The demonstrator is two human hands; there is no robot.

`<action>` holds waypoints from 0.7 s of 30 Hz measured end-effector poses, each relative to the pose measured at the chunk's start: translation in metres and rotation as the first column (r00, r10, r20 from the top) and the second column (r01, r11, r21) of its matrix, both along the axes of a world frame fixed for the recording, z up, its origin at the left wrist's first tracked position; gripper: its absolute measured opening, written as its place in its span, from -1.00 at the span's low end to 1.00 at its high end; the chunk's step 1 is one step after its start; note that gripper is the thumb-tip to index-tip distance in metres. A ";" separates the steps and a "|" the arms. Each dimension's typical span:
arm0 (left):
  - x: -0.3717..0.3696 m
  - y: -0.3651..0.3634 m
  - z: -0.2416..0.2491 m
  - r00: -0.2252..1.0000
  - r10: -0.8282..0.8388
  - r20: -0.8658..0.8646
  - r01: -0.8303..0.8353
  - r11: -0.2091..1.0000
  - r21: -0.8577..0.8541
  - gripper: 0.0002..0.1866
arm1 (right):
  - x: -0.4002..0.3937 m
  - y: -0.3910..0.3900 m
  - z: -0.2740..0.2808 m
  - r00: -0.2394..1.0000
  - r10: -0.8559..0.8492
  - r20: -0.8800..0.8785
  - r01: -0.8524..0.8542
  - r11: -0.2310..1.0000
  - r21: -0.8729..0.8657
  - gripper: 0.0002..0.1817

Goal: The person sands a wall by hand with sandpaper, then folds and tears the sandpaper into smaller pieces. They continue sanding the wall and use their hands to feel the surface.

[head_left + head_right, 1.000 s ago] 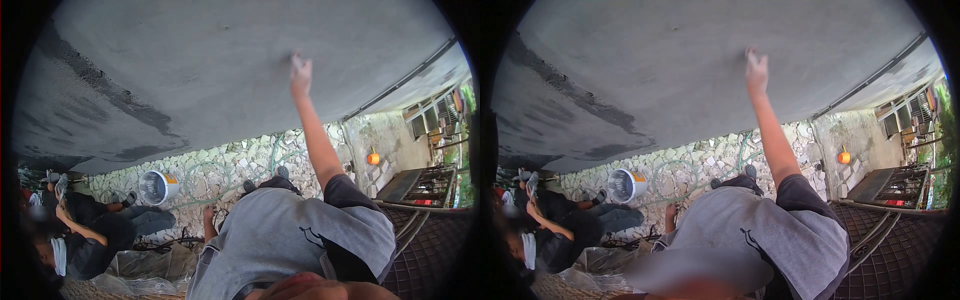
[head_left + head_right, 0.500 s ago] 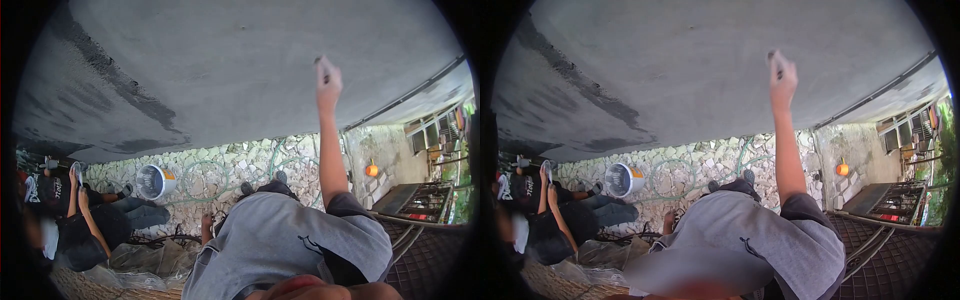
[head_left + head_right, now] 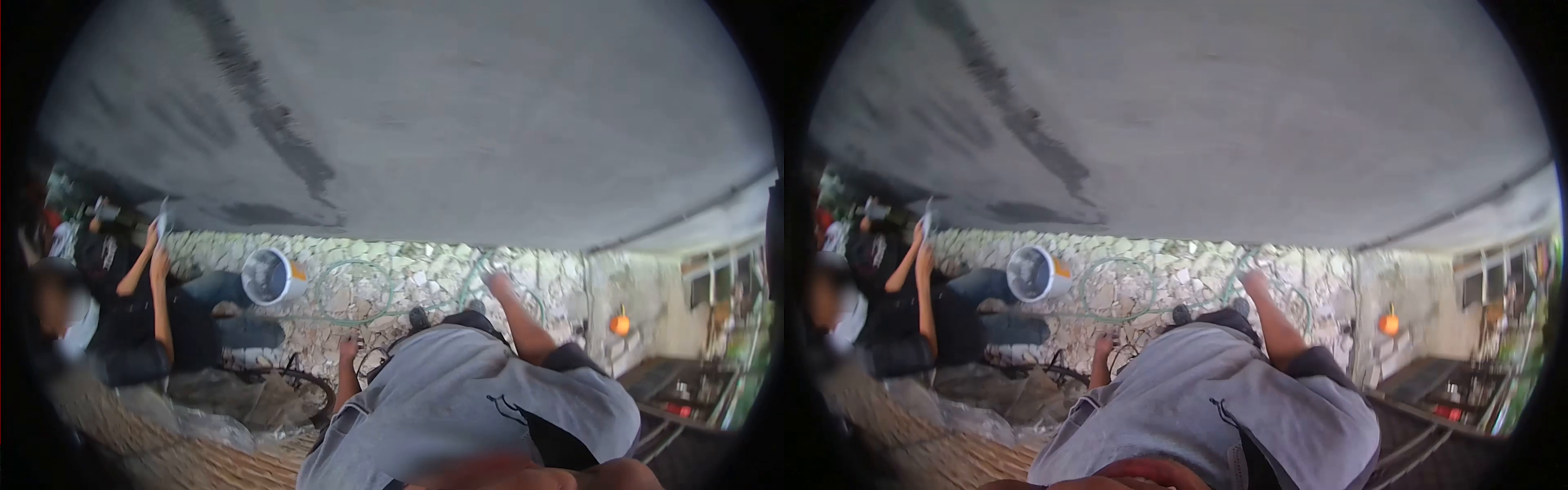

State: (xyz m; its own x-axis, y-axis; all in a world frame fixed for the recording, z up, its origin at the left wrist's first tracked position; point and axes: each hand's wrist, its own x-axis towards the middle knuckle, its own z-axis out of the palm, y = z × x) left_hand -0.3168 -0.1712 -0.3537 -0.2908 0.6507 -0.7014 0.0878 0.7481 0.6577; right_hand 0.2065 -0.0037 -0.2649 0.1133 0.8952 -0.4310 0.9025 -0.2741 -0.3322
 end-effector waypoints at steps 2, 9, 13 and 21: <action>-0.005 -0.024 -0.006 0.991 -0.129 -0.035 0.129 0.992 0.005 -0.50 | 0.034 -0.029 -0.073 0.995 0.021 0.098 -0.026 0.998 0.052 -0.33; 0.003 -0.032 -0.037 0.997 -0.050 -0.057 0.046 0.996 -0.071 -0.46 | 0.104 -0.042 -0.068 0.983 -0.176 -0.050 0.177 0.984 0.029 -0.55; 0.039 0.029 0.029 0.967 -0.164 -0.197 0.174 0.984 0.033 -0.44 | 0.099 -0.019 -0.072 0.944 -0.234 -0.233 0.247 0.969 0.028 -0.60; 0.168 0.165 0.127 0.885 -0.390 -0.253 0.464 0.776 0.427 -0.49 | -0.028 0.023 0.033 0.609 0.091 -0.788 -0.011 0.994 0.107 -0.74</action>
State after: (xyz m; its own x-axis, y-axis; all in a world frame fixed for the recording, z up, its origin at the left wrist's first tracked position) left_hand -0.1492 -0.0058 -0.2263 0.0233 0.9661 -0.2573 0.4447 0.2205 0.8681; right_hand 0.1785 0.0194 -0.2319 -0.2825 0.9248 -0.2547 0.2886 -0.1712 -0.9420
